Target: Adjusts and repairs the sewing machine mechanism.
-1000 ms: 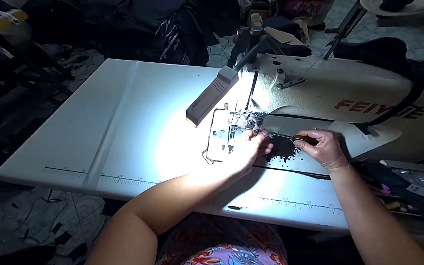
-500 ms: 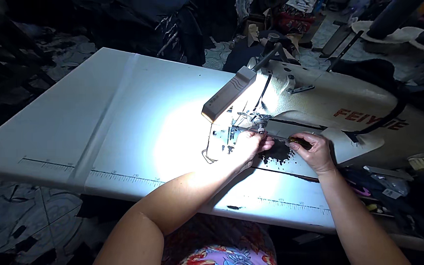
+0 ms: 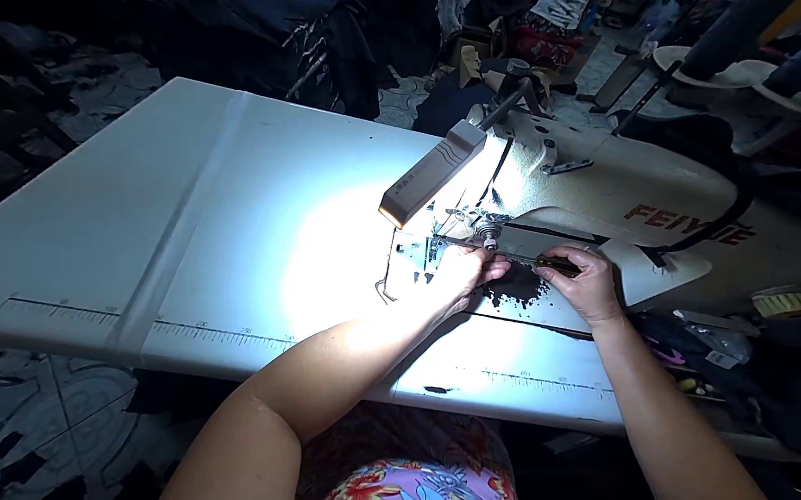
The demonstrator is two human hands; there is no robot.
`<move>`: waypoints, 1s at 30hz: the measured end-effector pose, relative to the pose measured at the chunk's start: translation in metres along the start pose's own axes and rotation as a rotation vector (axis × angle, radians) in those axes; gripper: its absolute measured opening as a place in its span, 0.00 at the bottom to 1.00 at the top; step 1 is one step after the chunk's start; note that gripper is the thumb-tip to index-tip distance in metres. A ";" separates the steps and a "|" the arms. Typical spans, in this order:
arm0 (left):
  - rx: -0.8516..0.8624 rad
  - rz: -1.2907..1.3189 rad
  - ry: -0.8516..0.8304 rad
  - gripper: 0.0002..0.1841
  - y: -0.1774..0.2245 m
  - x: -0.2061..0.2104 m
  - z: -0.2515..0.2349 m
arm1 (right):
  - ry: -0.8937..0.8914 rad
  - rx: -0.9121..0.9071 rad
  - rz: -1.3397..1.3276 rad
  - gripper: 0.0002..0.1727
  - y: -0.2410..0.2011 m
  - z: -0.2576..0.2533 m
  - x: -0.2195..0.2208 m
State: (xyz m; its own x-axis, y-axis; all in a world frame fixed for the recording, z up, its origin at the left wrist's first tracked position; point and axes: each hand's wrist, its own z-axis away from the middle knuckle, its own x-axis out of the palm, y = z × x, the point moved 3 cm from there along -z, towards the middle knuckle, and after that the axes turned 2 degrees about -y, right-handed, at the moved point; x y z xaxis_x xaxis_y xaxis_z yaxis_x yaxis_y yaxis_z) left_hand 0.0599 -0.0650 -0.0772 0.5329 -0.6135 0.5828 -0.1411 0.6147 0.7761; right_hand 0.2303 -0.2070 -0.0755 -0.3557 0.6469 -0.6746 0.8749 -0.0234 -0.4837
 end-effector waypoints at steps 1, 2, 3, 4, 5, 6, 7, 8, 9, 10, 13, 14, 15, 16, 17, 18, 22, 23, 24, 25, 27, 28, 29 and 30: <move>0.004 0.000 -0.005 0.09 0.000 0.000 0.000 | -0.001 0.001 -0.002 0.15 0.000 0.000 0.000; 0.005 0.003 -0.006 0.09 0.000 -0.001 0.000 | -0.005 0.007 -0.003 0.15 -0.001 0.000 0.000; 0.007 0.005 -0.004 0.09 0.001 -0.001 0.000 | -0.013 0.014 -0.002 0.16 -0.001 0.000 0.001; 0.005 0.007 0.001 0.08 0.001 -0.001 0.001 | -0.023 0.023 0.006 0.17 -0.002 0.000 0.001; 0.000 0.002 0.003 0.08 0.001 -0.001 0.001 | -0.036 0.034 0.011 0.18 -0.002 0.000 0.001; -0.006 -0.011 0.000 0.08 0.001 -0.002 0.002 | -0.054 0.049 0.008 0.20 -0.002 0.000 0.002; -0.008 -0.032 -0.007 0.09 0.001 -0.004 0.002 | -0.067 0.060 0.002 0.21 -0.002 -0.001 0.002; -0.009 -0.061 -0.014 0.09 0.001 -0.006 0.003 | -0.077 0.067 -0.004 0.22 -0.002 -0.001 0.003; -0.010 -0.079 -0.016 0.10 0.001 -0.008 0.003 | -0.081 0.070 -0.008 0.21 -0.003 -0.001 0.004; -0.011 -0.091 -0.018 0.10 0.001 -0.008 0.003 | -0.079 0.073 -0.011 0.20 -0.005 -0.002 0.004; -0.010 -0.132 -0.014 0.10 0.003 -0.007 0.004 | -0.069 0.058 -0.003 0.16 -0.006 -0.002 0.004; -0.012 -0.140 -0.008 0.11 0.004 -0.006 0.005 | -0.069 0.055 -0.002 0.15 -0.006 -0.002 0.004; -0.015 -0.146 0.001 0.11 0.005 -0.005 0.006 | -0.066 0.050 0.000 0.15 -0.005 -0.003 0.004; -0.017 -0.152 0.009 0.10 0.005 -0.005 0.006 | -0.061 0.045 0.003 0.15 -0.005 -0.003 0.004; -0.016 -0.154 0.016 0.10 0.005 -0.005 0.007 | -0.056 0.042 0.001 0.15 -0.005 -0.004 0.005; -0.013 -0.160 0.017 0.10 0.005 -0.004 0.007 | -0.051 0.038 -0.002 0.15 -0.005 -0.004 0.005; 0.006 -0.217 0.007 0.11 0.005 -0.003 0.007 | -0.071 0.021 -0.041 0.14 -0.002 -0.005 0.004; 0.010 -0.234 0.006 0.10 0.005 -0.002 0.008 | -0.083 0.020 -0.051 0.13 0.000 -0.005 0.003; 0.011 -0.250 0.008 0.10 0.005 -0.001 0.008 | -0.091 0.013 -0.057 0.13 0.002 -0.004 0.002; 0.011 -0.262 0.009 0.11 0.004 0.000 0.009 | -0.095 0.002 -0.059 0.13 0.004 -0.004 0.001; 0.014 -0.248 0.012 0.11 0.004 -0.001 0.007 | -0.088 -0.009 -0.055 0.13 0.004 -0.005 0.001; 0.017 -0.241 0.015 0.11 0.004 -0.002 0.006 | -0.082 -0.013 -0.049 0.13 0.005 -0.005 0.002; 0.022 -0.237 0.017 0.11 0.004 -0.003 0.005 | -0.078 -0.014 -0.043 0.13 0.006 -0.005 0.004; 0.028 -0.238 0.020 0.11 0.004 -0.003 0.005 | -0.074 -0.004 -0.044 0.13 0.006 -0.006 0.005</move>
State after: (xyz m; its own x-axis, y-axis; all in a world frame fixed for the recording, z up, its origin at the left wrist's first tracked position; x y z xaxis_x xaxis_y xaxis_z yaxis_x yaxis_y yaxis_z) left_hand 0.0529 -0.0633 -0.0749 0.5705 -0.7290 0.3782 -0.0327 0.4400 0.8974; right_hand 0.2362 -0.1991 -0.0784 -0.4172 0.5890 -0.6921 0.8592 0.0074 -0.5115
